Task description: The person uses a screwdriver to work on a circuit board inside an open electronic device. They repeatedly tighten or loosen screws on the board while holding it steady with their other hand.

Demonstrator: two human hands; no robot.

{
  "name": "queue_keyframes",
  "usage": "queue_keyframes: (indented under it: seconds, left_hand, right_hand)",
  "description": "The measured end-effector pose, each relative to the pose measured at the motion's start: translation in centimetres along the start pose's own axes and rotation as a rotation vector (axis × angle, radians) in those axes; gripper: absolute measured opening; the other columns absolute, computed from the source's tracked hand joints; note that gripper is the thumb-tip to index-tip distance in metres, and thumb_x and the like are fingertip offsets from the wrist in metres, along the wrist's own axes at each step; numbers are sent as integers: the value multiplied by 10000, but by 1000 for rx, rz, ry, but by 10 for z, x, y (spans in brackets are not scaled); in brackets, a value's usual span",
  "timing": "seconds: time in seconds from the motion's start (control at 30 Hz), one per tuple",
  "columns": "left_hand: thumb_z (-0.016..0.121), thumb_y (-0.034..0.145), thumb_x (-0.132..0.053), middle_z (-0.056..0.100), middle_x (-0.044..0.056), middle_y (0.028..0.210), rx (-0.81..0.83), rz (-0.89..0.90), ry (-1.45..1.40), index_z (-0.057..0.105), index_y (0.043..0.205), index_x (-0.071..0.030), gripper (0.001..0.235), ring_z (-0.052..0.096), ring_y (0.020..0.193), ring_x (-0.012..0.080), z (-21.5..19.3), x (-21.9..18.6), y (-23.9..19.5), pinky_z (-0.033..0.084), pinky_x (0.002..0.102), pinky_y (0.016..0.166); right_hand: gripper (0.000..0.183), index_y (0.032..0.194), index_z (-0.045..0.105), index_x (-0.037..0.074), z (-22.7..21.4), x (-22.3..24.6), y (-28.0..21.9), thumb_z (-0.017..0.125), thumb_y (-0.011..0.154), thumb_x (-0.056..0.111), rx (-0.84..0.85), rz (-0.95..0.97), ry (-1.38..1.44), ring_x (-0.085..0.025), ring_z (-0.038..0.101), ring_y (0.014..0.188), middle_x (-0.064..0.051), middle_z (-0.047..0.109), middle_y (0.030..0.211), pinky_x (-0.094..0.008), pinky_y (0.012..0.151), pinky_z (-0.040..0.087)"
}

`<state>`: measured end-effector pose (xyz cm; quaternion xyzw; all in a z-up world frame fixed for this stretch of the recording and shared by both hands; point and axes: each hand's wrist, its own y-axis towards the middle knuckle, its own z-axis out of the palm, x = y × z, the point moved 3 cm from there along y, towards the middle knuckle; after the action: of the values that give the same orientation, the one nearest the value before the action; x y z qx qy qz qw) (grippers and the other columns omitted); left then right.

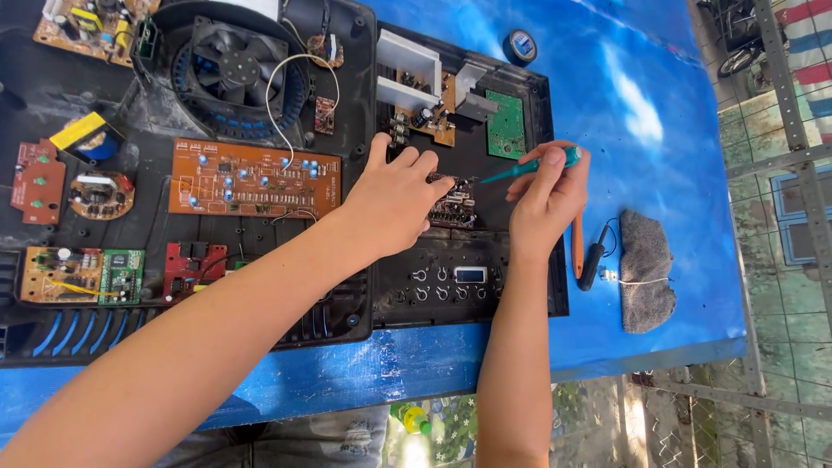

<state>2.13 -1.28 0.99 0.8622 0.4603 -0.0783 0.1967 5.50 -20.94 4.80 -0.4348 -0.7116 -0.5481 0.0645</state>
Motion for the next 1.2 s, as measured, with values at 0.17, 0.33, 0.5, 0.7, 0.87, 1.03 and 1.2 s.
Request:
queue_keyframes:
  seconds: [0.17, 0.33, 0.5, 0.7, 0.87, 1.03, 1.2]
  left_hand:
    - [835, 828, -289, 574, 134, 1185, -24, 1, 20, 701, 1300, -126, 517, 559, 1082, 300, 0, 1, 1, 248, 636, 1056]
    - [830, 830, -300, 569, 136, 1187, -31, 11, 43, 699, 1301, -123, 520, 560, 1075, 300, -2, 0, 0, 264, 632, 1055]
    - [823, 831, -296, 563, 125, 1183, -33, 2, 36, 694, 1308, -132, 521, 554, 1080, 294, -2, 0, 0, 250, 638, 1064]
    - [780, 878, -427, 550, 116, 1205, 36, -14, 33, 669, 1343, -145, 554, 538, 1103, 288, -4, 2, 1, 227, 641, 1073]
    - [816, 867, -314, 555, 137, 1186, -18, -1, 28, 668, 1337, -127, 527, 543, 1099, 303, 0, 1, -1, 233, 647, 1063]
    - [770, 834, -434, 559, 135, 1328, 25, -25, 157, 590, 1445, -216, 673, 534, 1196, 340, 15, 3, 6, 279, 669, 1078]
    - [764, 832, -472, 568, 117, 1313, 6, -21, 187, 600, 1431, -248, 660, 548, 1176, 329, 15, 2, 5, 285, 666, 1069]
  right_hand:
    - [244, 1097, 570, -20, 4, 11, 0, 477, 1189, 185, 4, -63, -3, -193, 643, 456, -211, 720, 821, -315, 403, 530]
    - [134, 1206, 555, 22, 6, 16, -6, 628, 1146, 118, -15, -92, -112, -175, 637, 454, -165, 707, 747, -278, 424, 478]
    - [193, 1274, 518, 30, 0, 26, 0, 642, 1147, 107, -48, -104, -234, -178, 663, 490, -164, 763, 787, -259, 453, 473]
    - [169, 1242, 578, 12, -10, 54, 26, 571, 1200, 175, 118, 9, -308, -221, 707, 556, -180, 776, 794, -326, 524, 550]
    - [302, 1091, 665, -25, -35, 63, 65, 705, 1202, 253, 774, -41, -830, -286, 638, 456, -176, 661, 607, -416, 428, 464]
    - [284, 1359, 524, 129, -33, 64, 92, 520, 1140, 310, 1259, 270, -838, -274, 464, 522, -124, 557, 651, -443, 526, 344]
    - [495, 1074, 579, 48, -26, 51, 97, 449, 1168, 516, 1268, -97, -1008, -319, 433, 443, -125, 483, 523, -446, 465, 303]
